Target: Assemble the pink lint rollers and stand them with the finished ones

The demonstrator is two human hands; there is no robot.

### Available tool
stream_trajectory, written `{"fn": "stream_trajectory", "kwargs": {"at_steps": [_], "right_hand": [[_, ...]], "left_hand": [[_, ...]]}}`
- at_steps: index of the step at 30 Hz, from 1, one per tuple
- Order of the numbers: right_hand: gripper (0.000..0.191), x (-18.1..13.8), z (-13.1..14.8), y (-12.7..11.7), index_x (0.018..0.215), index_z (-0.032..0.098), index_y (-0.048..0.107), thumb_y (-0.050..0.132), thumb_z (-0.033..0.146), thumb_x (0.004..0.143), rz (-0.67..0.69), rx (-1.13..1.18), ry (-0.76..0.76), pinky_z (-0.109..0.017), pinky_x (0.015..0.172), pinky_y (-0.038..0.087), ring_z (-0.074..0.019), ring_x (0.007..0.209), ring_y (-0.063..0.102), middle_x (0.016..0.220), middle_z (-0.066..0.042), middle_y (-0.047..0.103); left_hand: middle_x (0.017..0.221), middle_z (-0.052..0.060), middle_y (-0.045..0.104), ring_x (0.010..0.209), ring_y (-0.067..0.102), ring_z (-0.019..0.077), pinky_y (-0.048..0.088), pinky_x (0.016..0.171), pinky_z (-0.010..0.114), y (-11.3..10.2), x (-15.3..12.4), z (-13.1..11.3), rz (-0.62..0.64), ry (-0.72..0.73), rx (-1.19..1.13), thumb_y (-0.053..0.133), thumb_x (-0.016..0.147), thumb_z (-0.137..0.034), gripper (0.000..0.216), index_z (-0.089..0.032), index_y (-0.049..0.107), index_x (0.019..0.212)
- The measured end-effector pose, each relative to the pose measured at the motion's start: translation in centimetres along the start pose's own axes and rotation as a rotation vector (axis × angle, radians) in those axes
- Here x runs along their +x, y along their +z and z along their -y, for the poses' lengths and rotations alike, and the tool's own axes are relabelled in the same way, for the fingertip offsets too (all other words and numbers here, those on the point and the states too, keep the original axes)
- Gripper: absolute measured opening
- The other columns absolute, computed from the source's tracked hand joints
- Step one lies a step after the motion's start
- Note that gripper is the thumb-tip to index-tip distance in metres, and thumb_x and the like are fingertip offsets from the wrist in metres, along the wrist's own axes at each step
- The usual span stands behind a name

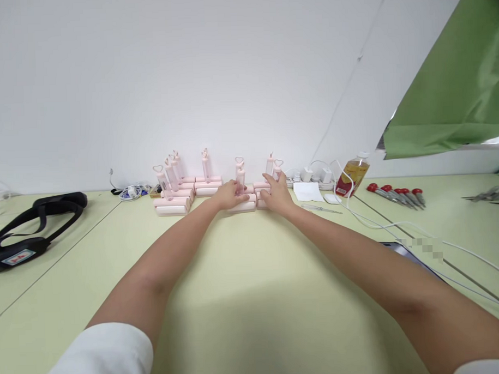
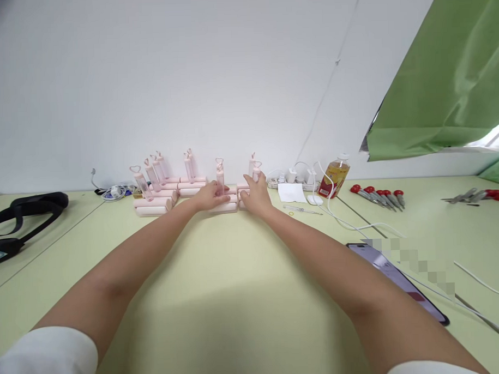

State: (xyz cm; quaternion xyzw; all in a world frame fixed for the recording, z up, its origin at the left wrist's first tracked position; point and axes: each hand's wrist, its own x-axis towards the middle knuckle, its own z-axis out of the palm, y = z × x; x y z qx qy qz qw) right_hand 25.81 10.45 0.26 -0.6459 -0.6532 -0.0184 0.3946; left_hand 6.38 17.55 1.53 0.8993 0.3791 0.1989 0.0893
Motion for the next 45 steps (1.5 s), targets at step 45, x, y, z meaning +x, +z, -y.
{"fn": "stream_trajectory", "kwargs": {"at_steps": [45], "right_hand": [[0.025, -10.8, 5.0, -8.3, 0.086, 0.026, 0.052, 0.071, 0.036, 0.073, -0.095, 1.150, 0.513, -0.031, 0.055, 0.058, -0.0182, 0.068, 0.068, 0.085, 0.000, 0.068]], "left_hand": [[0.117, 0.013, 0.058, 0.085, 0.066, 0.0188, 0.055, 0.066, 0.031, 0.3, -14.8, -12.6, 0.172, -0.387, -1.284, 0.059, 0.082, -0.056, 0.057, -0.020, 0.044, 0.124]]}}
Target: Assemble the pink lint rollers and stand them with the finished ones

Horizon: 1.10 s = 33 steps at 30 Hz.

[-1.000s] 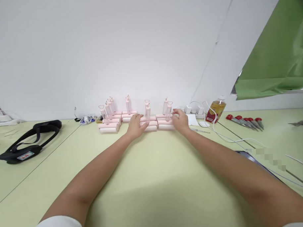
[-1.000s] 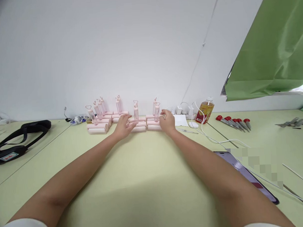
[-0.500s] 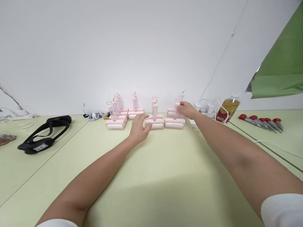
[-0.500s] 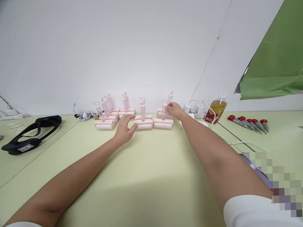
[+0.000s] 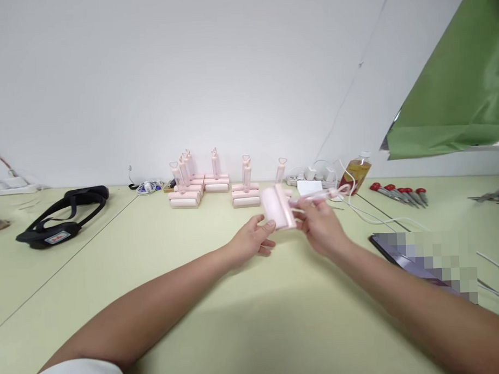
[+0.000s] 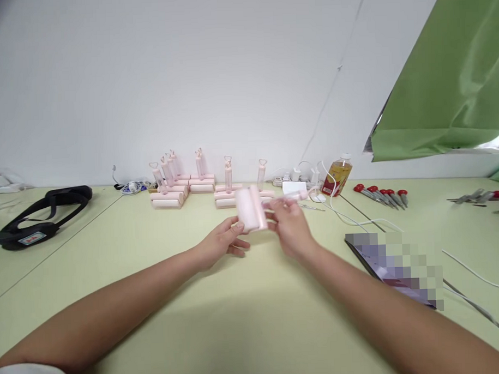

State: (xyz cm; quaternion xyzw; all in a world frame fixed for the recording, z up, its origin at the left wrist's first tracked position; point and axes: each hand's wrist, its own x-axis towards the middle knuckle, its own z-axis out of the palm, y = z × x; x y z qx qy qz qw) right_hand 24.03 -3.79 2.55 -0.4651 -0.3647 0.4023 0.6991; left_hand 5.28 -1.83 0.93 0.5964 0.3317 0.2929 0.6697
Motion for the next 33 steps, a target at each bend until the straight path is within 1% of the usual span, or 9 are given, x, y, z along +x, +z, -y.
{"fn": "stream_trajectory", "kwargs": {"at_steps": [4, 8, 10, 14, 21, 25, 28, 29, 33], "right_hand": [[0.029, -3.6, -3.0, 1.1, 0.086, 0.027, 0.056, 0.077, 0.039, 0.072, 0.182, 0.142, 0.143, -0.037, 0.070, 0.060, -0.0214, 0.081, 0.070, 0.090, 0.000, 0.071], [0.022, -2.4, -3.6, 0.1, 0.085, 0.027, 0.060, 0.076, 0.036, 0.074, 0.148, 0.227, 0.209, -0.036, 0.073, 0.061, -0.0188, 0.080, 0.070, 0.092, 0.001, 0.072], [0.014, -1.5, -3.4, -0.7, 0.083, 0.025, 0.061, 0.073, 0.032, 0.077, 0.068, 0.241, 0.225, -0.033, 0.069, 0.061, -0.0170, 0.076, 0.070, 0.089, 0.001, 0.073], [0.007, -0.8, -3.3, -1.7, 0.078, 0.022, 0.060, 0.065, 0.026, 0.083, -0.030, 0.265, 0.278, -0.031, 0.060, 0.060, -0.0170, 0.069, 0.069, 0.079, -0.001, 0.072], [0.017, -1.5, -4.1, -1.1, 0.084, 0.020, 0.061, 0.074, 0.029, 0.076, 0.118, 0.223, 0.278, -0.031, 0.063, 0.060, -0.0178, 0.072, 0.070, 0.083, -0.002, 0.073], [0.029, -2.4, -4.0, -0.8, 0.088, 0.022, 0.059, 0.080, 0.032, 0.070, 0.158, 0.209, 0.256, -0.033, 0.067, 0.061, -0.0190, 0.076, 0.071, 0.089, -0.001, 0.073], [0.033, -3.3, -3.7, -0.2, 0.091, 0.023, 0.057, 0.081, 0.032, 0.069, 0.172, 0.227, 0.206, -0.033, 0.073, 0.060, -0.0188, 0.081, 0.071, 0.090, 0.000, 0.073], [0.035, -3.7, -3.6, 0.0, 0.092, 0.024, 0.056, 0.081, 0.032, 0.069, 0.179, 0.231, 0.183, -0.033, 0.076, 0.059, -0.0186, 0.083, 0.071, 0.090, 0.000, 0.073], [0.037, -5.2, -3.5, 0.5, 0.097, 0.025, 0.056, 0.081, 0.030, 0.070, 0.349, 0.171, 0.154, -0.037, 0.089, 0.055, -0.0195, 0.096, 0.069, 0.101, -0.001, 0.071]], "left_hand": [[0.095, 0.009, 0.062, 0.066, 0.063, 0.0147, 0.054, 0.055, 0.028, -0.3, -0.3, 1.3, -0.003, -0.027, -0.165, 0.069, 0.073, -0.056, 0.056, -0.018, 0.048, 0.109], [0.079, 0.004, 0.061, 0.050, 0.052, 0.0102, 0.040, 0.038, 0.021, -3.5, 0.5, 1.3, -0.202, 0.057, 0.045, 0.067, 0.073, -0.055, 0.051, -0.018, 0.053, 0.105], [0.084, 0.004, 0.065, 0.058, 0.058, 0.0135, 0.046, 0.047, 0.024, -5.8, 1.0, 0.7, -0.246, 0.107, 0.284, 0.065, 0.075, -0.051, 0.048, -0.019, 0.058, 0.110], [0.119, 0.004, 0.064, 0.103, 0.061, 0.0251, 0.049, 0.088, 0.033, -10.2, 1.5, -0.2, -0.293, 0.184, 0.791, 0.073, 0.067, -0.041, 0.057, -0.023, 0.062, 0.120], [0.123, 0.008, 0.058, 0.096, 0.061, 0.0216, 0.048, 0.089, 0.033, -13.4, 2.3, 1.2, -0.232, 0.255, 0.984, 0.068, 0.074, -0.040, 0.062, -0.020, 0.055, 0.132], [0.125, 0.010, 0.053, 0.092, 0.060, 0.0215, 0.048, 0.088, 0.036, -12.0, 2.1, 0.9, -0.331, 0.291, 1.055, 0.066, 0.077, -0.040, 0.059, -0.018, 0.054, 0.131], [0.121, 0.012, 0.054, 0.091, 0.059, 0.0224, 0.048, 0.087, 0.040, -8.4, 0.6, -0.2, -0.505, 0.356, 0.981, 0.058, 0.084, -0.046, 0.052, -0.017, 0.055, 0.126], [0.116, 0.012, 0.057, 0.086, 0.059, 0.0210, 0.050, 0.082, 0.038, -6.9, 0.0, -0.5, -0.494, 0.336, 0.852, 0.055, 0.085, -0.049, 0.052, -0.016, 0.054, 0.125], [0.096, 0.010, 0.062, 0.074, 0.061, 0.0188, 0.051, 0.055, 0.028, -2.3, -2.9, -0.9, -0.106, 0.003, 0.159, 0.051, 0.086, -0.057, 0.058, -0.017, 0.047, 0.129]]}}
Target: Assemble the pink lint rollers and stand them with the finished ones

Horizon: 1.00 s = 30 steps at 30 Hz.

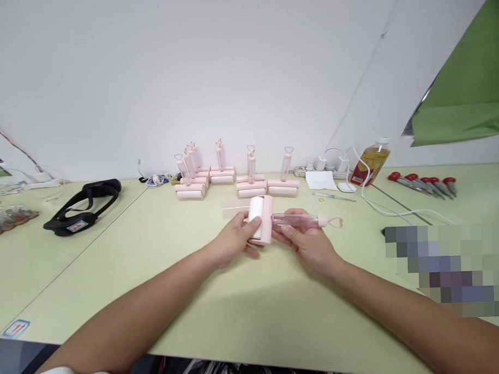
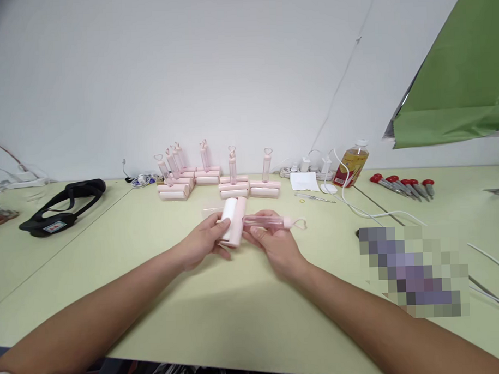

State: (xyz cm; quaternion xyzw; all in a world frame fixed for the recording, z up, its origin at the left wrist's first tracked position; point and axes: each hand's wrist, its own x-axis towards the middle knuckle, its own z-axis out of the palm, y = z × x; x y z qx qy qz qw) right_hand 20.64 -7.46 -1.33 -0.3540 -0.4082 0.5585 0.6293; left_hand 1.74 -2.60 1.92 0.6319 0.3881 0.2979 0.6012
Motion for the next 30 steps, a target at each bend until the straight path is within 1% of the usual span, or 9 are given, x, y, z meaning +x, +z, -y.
{"fn": "stream_trajectory", "kwargs": {"at_steps": [3, 5, 8, 11, 14, 17, 19, 26, 30], "right_hand": [[0.029, -0.4, -0.5, -0.2, 0.097, 0.021, 0.060, 0.074, 0.036, 0.077, 0.195, -0.181, 0.103, -0.039, 0.085, 0.056, -0.0208, 0.091, 0.069, 0.102, -0.005, 0.068], [0.029, -0.2, -0.7, -0.5, 0.100, 0.021, 0.060, 0.067, 0.042, 0.082, 0.213, -0.227, 0.119, -0.039, 0.076, 0.057, -0.0189, 0.083, 0.068, 0.102, -0.006, 0.065], [0.033, 0.4, -0.9, -0.8, 0.109, 0.025, 0.054, 0.064, 0.043, 0.083, 0.168, -0.158, 0.106, -0.035, 0.063, 0.057, -0.0150, 0.075, 0.064, 0.104, -0.003, 0.058], [0.032, 0.8, -1.0, -0.8, 0.102, 0.024, 0.054, 0.070, 0.037, 0.078, 0.159, -0.192, 0.098, -0.029, 0.058, 0.053, -0.0110, 0.067, 0.058, 0.095, 0.001, 0.056], [0.029, 1.0, -1.2, -0.8, 0.089, 0.021, 0.053, 0.076, 0.030, 0.071, 0.136, -0.260, 0.121, -0.027, 0.055, 0.050, -0.0088, 0.059, 0.055, 0.084, 0.004, 0.055], [0.032, 1.2, -1.2, -0.8, 0.083, 0.021, 0.051, 0.078, 0.028, 0.067, 0.079, -0.252, 0.155, -0.025, 0.052, 0.048, -0.0080, 0.053, 0.053, 0.074, 0.006, 0.054], [0.033, 1.5, -1.0, -0.8, 0.081, 0.020, 0.051, 0.079, 0.028, 0.064, 0.058, -0.238, 0.181, -0.024, 0.050, 0.047, -0.0079, 0.051, 0.052, 0.068, 0.007, 0.053], [0.033, 2.5, -0.7, -0.9, 0.074, 0.020, 0.048, 0.078, 0.024, 0.060, 0.096, -0.204, 0.249, -0.019, 0.039, 0.037, -0.0070, 0.043, 0.046, 0.054, 0.008, 0.052], [0.030, 2.4, -0.7, -0.8, 0.072, 0.021, 0.047, 0.075, 0.024, 0.061, 0.079, -0.201, 0.250, -0.019, 0.036, 0.033, -0.0073, 0.039, 0.043, 0.050, 0.009, 0.050]], "left_hand": [[0.080, 0.003, 0.060, 0.056, 0.051, 0.0114, 0.037, 0.041, 0.019, -0.5, -0.9, 0.0, 0.008, 0.005, -0.095, 0.063, 0.079, -0.054, 0.060, -0.019, 0.052, 0.127], [0.077, 0.003, 0.060, 0.051, 0.046, 0.0084, 0.031, 0.041, 0.018, -1.9, -0.7, 0.2, 0.072, 0.021, -0.085, 0.066, 0.077, -0.052, 0.060, -0.018, 0.058, 0.125], [0.084, 0.007, 0.066, 0.059, 0.053, 0.0118, 0.036, 0.049, 0.021, -3.5, 0.0, 0.7, 0.147, -0.006, -0.069, 0.071, 0.073, -0.048, 0.058, -0.014, 0.064, 0.119], [0.094, 0.010, 0.068, 0.073, 0.060, 0.0178, 0.044, 0.060, 0.026, -3.3, 0.4, 1.4, 0.199, -0.012, -0.075, 0.076, 0.068, -0.044, 0.055, -0.012, 0.068, 0.112], [0.096, 0.010, 0.068, 0.078, 0.061, 0.0191, 0.046, 0.067, 0.028, -2.3, 0.7, 2.3, 0.102, 0.045, -0.041, 0.078, 0.066, -0.043, 0.050, -0.012, 0.069, 0.104], [0.091, 0.007, 0.069, 0.075, 0.061, 0.0173, 0.046, 0.066, 0.027, -1.8, 1.1, 3.1, -0.031, 0.100, 0.069, 0.077, 0.067, -0.046, 0.049, -0.014, 0.069, 0.102], [0.088, 0.006, 0.069, 0.072, 0.060, 0.0167, 0.046, 0.064, 0.027, -1.8, 1.4, 3.4, -0.075, 0.120, 0.123, 0.075, 0.067, -0.049, 0.050, -0.014, 0.069, 0.103], [0.098, 0.008, 0.069, 0.079, 0.061, 0.0184, 0.047, 0.068, 0.027, -1.9, 1.7, 3.8, -0.059, 0.193, 0.171, 0.070, 0.072, -0.052, 0.047, -0.014, 0.069, 0.100], [0.085, 0.005, 0.068, 0.070, 0.059, 0.0160, 0.046, 0.061, 0.026, -1.6, 1.7, 3.6, -0.076, 0.190, 0.197, 0.066, 0.075, -0.053, 0.045, -0.014, 0.070, 0.097]]}}
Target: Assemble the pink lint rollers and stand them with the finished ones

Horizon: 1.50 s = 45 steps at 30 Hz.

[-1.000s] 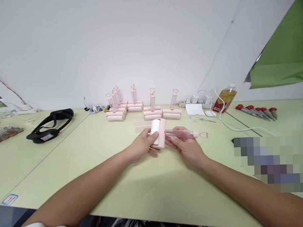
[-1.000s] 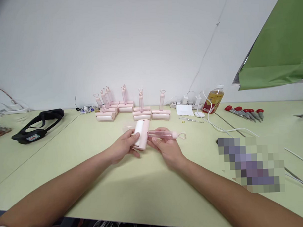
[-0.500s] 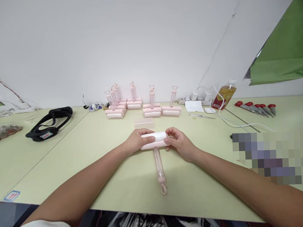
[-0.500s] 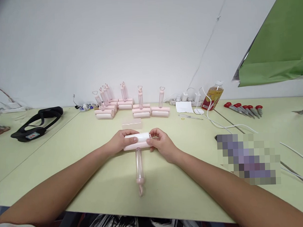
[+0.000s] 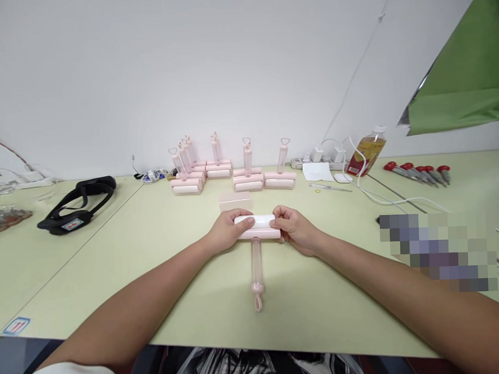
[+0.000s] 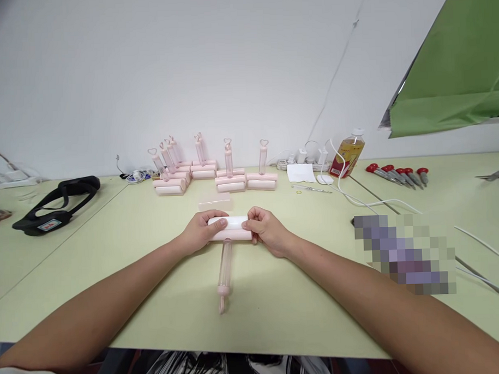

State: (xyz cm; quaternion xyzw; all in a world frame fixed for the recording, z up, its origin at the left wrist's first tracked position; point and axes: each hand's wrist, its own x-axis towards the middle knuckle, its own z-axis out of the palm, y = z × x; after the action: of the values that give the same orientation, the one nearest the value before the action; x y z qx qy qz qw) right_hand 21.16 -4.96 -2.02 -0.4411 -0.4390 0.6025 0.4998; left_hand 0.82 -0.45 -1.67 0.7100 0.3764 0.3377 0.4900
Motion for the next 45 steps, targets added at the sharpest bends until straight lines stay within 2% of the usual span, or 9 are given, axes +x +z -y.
{"fn": "stream_trajectory", "kwargs": {"at_steps": [5, 9, 15, 20, 27, 31, 34, 38, 45], "right_hand": [[0.027, 0.1, -0.3, 0.2, 0.061, 0.021, 0.045, 0.071, 0.026, 0.065, -0.092, -0.049, -0.015, -0.020, 0.037, 0.034, -0.0076, 0.038, 0.042, 0.046, 0.007, 0.049], [0.030, 0.2, -0.5, 0.3, 0.058, 0.020, 0.046, 0.071, 0.031, 0.069, -0.172, -0.147, -0.112, -0.022, 0.040, 0.036, -0.0081, 0.040, 0.044, 0.046, 0.006, 0.048], [0.022, 0.2, 0.0, 0.1, 0.088, 0.022, 0.054, 0.069, 0.028, 0.074, -0.151, -0.094, -0.069, -0.023, 0.044, 0.047, -0.0103, 0.052, 0.055, 0.073, 0.004, 0.056], [0.046, 0.3, 0.4, -0.3, 0.119, 0.025, 0.052, 0.067, 0.020, 0.076, -0.110, -0.058, 0.007, -0.026, 0.052, 0.056, -0.0130, 0.064, 0.064, 0.105, -0.005, 0.058], [0.035, 0.7, 0.4, -0.6, 0.108, 0.016, 0.060, 0.059, 0.005, 0.075, -0.094, 0.008, 0.082, -0.028, 0.059, 0.060, -0.0137, 0.059, 0.066, 0.080, -0.004, 0.065], [0.031, 0.7, 0.1, -1.1, 0.105, 0.018, 0.064, 0.064, 0.008, 0.076, -0.075, -0.054, 0.019, -0.028, 0.059, 0.061, -0.0145, 0.063, 0.069, 0.082, -0.003, 0.068], [0.027, 0.6, 0.0, -1.4, 0.103, 0.017, 0.067, 0.067, 0.011, 0.077, -0.008, -0.131, -0.008, -0.026, 0.063, 0.061, -0.0137, 0.065, 0.068, 0.078, -0.002, 0.070], [0.025, 0.4, 0.3, -1.4, 0.101, 0.016, 0.069, 0.067, 0.012, 0.076, 0.050, -0.201, -0.011, -0.026, 0.068, 0.058, -0.0120, 0.068, 0.067, 0.079, -0.002, 0.072], [0.030, 0.3, 0.2, -1.5, 0.105, 0.018, 0.069, 0.068, 0.016, 0.075, 0.064, -0.249, -0.030, -0.030, 0.074, 0.056, -0.0131, 0.070, 0.066, 0.089, -0.003, 0.073]], "left_hand": [[0.062, 0.000, 0.057, 0.044, 0.042, 0.0084, 0.035, 0.042, 0.023, 0.5, 0.3, -0.1, -0.062, -0.104, -0.041, 0.066, 0.074, -0.057, 0.050, -0.014, 0.068, 0.099], [0.068, 0.001, 0.057, 0.047, 0.045, 0.0092, 0.035, 0.038, 0.022, 0.5, 0.3, -0.3, -0.055, -0.174, -0.105, 0.068, 0.072, -0.057, 0.053, -0.013, 0.067, 0.102], [0.093, 0.005, 0.061, 0.072, 0.056, 0.0134, 0.046, 0.060, 0.025, -0.3, -0.3, -0.8, 0.026, -0.136, -0.161, 0.077, 0.067, -0.040, 0.062, -0.015, 0.057, 0.120], [0.084, 0.000, 0.056, 0.072, 0.054, 0.0125, 0.044, 0.065, 0.025, -0.4, -0.3, -0.3, 0.053, -0.079, -0.193, 0.077, 0.067, -0.036, 0.062, -0.015, 0.053, 0.120], [0.085, 0.002, 0.061, 0.072, 0.055, 0.0143, 0.041, 0.061, 0.024, -0.5, -0.1, 0.1, -0.040, 0.018, -0.012, 0.069, 0.075, -0.047, 0.051, -0.017, 0.056, 0.113], [0.070, -0.002, 0.055, 0.062, 0.050, 0.0129, 0.037, 0.057, 0.024, -1.2, 0.0, 0.3, -0.092, 0.055, 0.120, 0.064, 0.078, -0.051, 0.045, -0.017, 0.064, 0.107], [0.062, -0.004, 0.053, 0.055, 0.050, 0.0123, 0.036, 0.054, 0.024, -1.5, 0.3, 0.8, -0.097, 0.014, 0.074, 0.061, 0.080, -0.052, 0.047, -0.017, 0.058, 0.110], [0.060, -0.005, 0.056, 0.053, 0.053, 0.0128, 0.038, 0.054, 0.024, -1.8, 0.5, 1.2, -0.089, -0.008, 0.063, 0.060, 0.080, -0.052, 0.043, -0.019, 0.049, 0.106], [0.059, -0.005, 0.058, 0.056, 0.052, 0.0128, 0.037, 0.056, 0.024, -2.4, 0.3, 0.3, -0.011, -0.012, 0.110, 0.064, 0.077, -0.049, 0.044, -0.021, 0.049, 0.107]]}}
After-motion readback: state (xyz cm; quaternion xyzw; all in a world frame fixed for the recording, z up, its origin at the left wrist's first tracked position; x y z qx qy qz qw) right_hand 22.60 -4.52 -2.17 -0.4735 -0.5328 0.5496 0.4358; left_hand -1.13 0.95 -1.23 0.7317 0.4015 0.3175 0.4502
